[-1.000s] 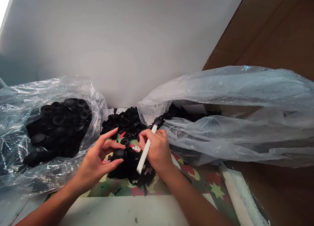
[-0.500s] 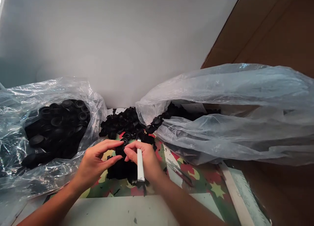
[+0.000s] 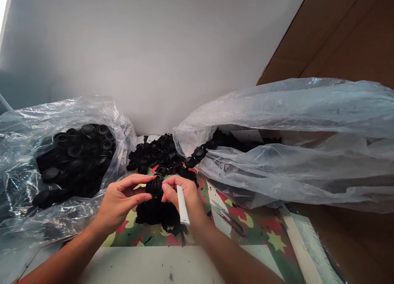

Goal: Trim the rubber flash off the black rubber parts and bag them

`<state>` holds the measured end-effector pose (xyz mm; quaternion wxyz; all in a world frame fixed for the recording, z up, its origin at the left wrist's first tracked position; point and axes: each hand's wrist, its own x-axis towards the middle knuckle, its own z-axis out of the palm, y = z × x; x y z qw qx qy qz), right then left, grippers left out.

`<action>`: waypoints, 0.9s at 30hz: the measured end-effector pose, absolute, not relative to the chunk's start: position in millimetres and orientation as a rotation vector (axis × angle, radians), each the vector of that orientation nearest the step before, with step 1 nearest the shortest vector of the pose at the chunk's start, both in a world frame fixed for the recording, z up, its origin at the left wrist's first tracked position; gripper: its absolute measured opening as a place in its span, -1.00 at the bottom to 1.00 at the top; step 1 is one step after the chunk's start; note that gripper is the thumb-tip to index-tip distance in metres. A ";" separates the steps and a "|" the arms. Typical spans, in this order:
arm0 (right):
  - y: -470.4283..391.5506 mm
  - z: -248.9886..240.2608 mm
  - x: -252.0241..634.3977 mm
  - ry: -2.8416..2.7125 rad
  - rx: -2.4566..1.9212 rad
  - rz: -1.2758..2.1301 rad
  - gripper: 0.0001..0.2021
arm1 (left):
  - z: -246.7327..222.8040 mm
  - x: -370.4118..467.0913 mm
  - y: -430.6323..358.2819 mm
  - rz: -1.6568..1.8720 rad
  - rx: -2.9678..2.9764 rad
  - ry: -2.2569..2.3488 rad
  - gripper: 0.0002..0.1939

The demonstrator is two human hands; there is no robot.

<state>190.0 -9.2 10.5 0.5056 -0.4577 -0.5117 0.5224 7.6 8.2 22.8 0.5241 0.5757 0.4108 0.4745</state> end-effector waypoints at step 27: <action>3.2 -14.8 191.4 -1.293 -1.139 0.999 -0.59 | 49.5 -22.7 17.5 1.171 1.663 1.188 -0.76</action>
